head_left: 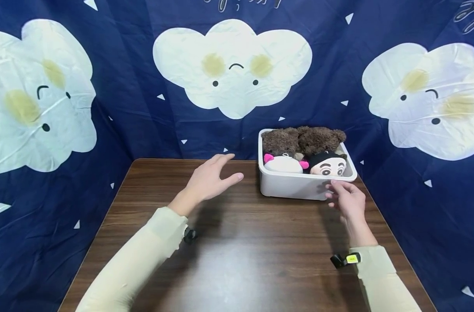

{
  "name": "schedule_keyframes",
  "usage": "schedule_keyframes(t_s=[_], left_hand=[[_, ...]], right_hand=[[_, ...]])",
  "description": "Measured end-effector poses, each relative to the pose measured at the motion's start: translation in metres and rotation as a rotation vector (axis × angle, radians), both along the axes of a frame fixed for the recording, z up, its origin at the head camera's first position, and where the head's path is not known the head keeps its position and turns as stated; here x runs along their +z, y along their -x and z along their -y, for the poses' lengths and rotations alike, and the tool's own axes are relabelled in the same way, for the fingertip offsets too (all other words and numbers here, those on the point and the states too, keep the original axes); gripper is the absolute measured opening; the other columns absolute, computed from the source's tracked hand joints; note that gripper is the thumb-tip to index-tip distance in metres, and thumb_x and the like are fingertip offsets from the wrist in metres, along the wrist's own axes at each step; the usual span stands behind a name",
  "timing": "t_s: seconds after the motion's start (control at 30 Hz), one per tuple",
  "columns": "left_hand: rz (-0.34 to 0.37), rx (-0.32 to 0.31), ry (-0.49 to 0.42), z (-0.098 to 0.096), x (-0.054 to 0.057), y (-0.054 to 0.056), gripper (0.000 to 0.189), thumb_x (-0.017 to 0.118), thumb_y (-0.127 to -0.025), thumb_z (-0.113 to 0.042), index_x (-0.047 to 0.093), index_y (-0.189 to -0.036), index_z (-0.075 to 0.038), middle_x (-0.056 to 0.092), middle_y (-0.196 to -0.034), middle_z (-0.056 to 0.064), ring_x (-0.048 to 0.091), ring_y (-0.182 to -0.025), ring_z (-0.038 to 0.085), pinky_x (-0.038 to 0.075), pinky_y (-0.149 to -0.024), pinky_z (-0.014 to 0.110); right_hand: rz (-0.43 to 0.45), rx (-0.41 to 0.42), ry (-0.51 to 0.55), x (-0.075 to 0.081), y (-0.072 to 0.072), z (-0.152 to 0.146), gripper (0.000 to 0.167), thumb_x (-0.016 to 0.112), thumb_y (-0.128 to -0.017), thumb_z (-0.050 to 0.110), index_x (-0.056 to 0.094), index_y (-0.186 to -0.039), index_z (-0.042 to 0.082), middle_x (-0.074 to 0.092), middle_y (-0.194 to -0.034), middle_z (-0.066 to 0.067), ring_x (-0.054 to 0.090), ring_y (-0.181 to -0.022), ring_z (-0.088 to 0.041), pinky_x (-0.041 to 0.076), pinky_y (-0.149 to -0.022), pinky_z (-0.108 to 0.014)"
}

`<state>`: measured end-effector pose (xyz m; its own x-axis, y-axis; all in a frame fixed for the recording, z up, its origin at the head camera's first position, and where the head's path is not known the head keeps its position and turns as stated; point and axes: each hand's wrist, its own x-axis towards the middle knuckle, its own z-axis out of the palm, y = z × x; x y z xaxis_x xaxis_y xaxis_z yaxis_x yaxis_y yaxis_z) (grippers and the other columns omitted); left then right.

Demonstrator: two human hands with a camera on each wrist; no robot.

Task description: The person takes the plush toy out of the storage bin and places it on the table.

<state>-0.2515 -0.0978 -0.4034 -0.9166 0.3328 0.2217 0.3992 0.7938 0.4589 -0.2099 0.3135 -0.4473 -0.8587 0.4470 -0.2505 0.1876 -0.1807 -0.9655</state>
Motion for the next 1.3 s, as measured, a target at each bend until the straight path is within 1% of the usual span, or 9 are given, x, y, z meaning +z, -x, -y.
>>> schedule_keyframes(t_s=[0.17,0.4,0.57,0.7,0.83,0.97,1.1,1.2,1.3], left_hand=[[0.005,-0.016,0.014,-0.017,0.003,0.007,0.090,0.043,-0.086,-0.087,0.045,-0.155,-0.029,0.047,-0.158,0.004,0.045,-0.146,0.027,0.044,-0.111,0.055],[-0.021,-0.063,0.029,-0.042,0.007,0.019,0.089,0.046,-0.087,-0.084,0.046,-0.155,-0.025,0.053,-0.152,0.003,0.052,-0.138,0.027,0.046,-0.109,0.053],[-0.027,-0.088,0.049,-0.058,0.006,0.029,0.085,0.051,-0.088,-0.078,0.047,-0.154,-0.024,0.054,-0.150,0.003,0.057,-0.132,0.026,0.049,-0.106,0.050],[-0.023,-0.108,0.053,-0.069,0.004,0.036,0.076,0.057,-0.090,-0.069,0.050,-0.151,-0.023,0.055,-0.148,0.001,0.059,-0.128,0.024,0.050,-0.104,0.047],[-0.023,-0.134,0.039,-0.080,0.004,0.044,0.067,0.064,-0.091,-0.059,0.056,-0.147,-0.022,0.058,-0.145,0.001,0.059,-0.128,0.024,0.050,-0.104,0.046],[0.003,-0.171,0.007,-0.091,0.005,0.054,0.063,0.069,-0.091,-0.052,0.059,-0.144,-0.020,0.059,-0.144,0.002,0.057,-0.131,0.023,0.047,-0.108,0.043],[0.022,-0.215,-0.027,-0.102,0.004,0.066,0.059,0.074,-0.090,-0.045,0.062,-0.141,-0.017,0.063,-0.139,0.003,0.059,-0.127,0.021,0.047,-0.108,0.039],[0.027,-0.241,-0.005,-0.111,0.003,0.073,0.057,0.076,-0.090,-0.043,0.063,-0.139,-0.016,0.064,-0.137,0.004,0.060,-0.122,0.020,0.049,-0.104,0.036],[0.037,-0.259,0.045,-0.119,0.001,0.079,0.058,0.076,-0.090,-0.042,0.062,-0.140,-0.016,0.063,-0.139,0.004,0.060,-0.122,0.019,0.049,-0.104,0.035]], right_hand=[[-0.001,-0.024,0.153,-0.002,0.004,-0.005,0.013,0.074,-0.096,0.022,0.068,-0.101,0.012,0.078,-0.079,0.005,0.069,-0.059,-0.008,0.050,-0.043,-0.024],[0.020,-0.046,0.241,-0.002,0.008,-0.009,0.006,0.074,-0.096,0.020,0.074,-0.093,0.015,0.077,-0.076,0.005,0.067,-0.057,-0.006,0.049,-0.043,-0.024],[0.017,-0.092,0.266,-0.003,0.013,-0.010,0.008,0.075,-0.095,0.016,0.074,-0.087,0.015,0.076,-0.076,0.005,0.066,-0.058,-0.006,0.049,-0.044,-0.024],[0.020,-0.121,0.290,-0.002,0.015,-0.010,0.008,0.076,-0.094,0.013,0.075,-0.086,0.015,0.076,-0.075,0.005,0.066,-0.058,-0.006,0.049,-0.044,-0.024],[0.026,-0.147,0.306,-0.001,0.016,-0.010,0.008,0.077,-0.093,0.013,0.077,-0.085,0.015,0.076,-0.074,0.004,0.065,-0.057,-0.006,0.049,-0.044,-0.025],[0.031,-0.163,0.319,-0.002,0.019,-0.010,0.008,0.077,-0.092,0.012,0.077,-0.084,0.015,0.076,-0.073,0.004,0.065,-0.056,-0.006,0.048,-0.044,-0.025],[0.031,-0.178,0.340,-0.003,0.021,-0.010,0.007,0.079,-0.091,0.012,0.078,-0.084,0.015,0.075,-0.072,0.004,0.064,-0.054,-0.006,0.047,-0.043,-0.025],[0.028,-0.196,0.343,-0.004,0.022,-0.010,0.006,0.079,-0.090,0.012,0.078,-0.085,0.014,0.075,-0.071,0.004,0.064,-0.053,-0.006,0.046,-0.043,-0.024],[0.030,-0.211,0.333,-0.006,0.024,-0.008,0.006,0.079,-0.091,0.013,0.077,-0.085,0.014,0.075,-0.071,0.004,0.064,-0.053,-0.006,0.046,-0.043,-0.024]])
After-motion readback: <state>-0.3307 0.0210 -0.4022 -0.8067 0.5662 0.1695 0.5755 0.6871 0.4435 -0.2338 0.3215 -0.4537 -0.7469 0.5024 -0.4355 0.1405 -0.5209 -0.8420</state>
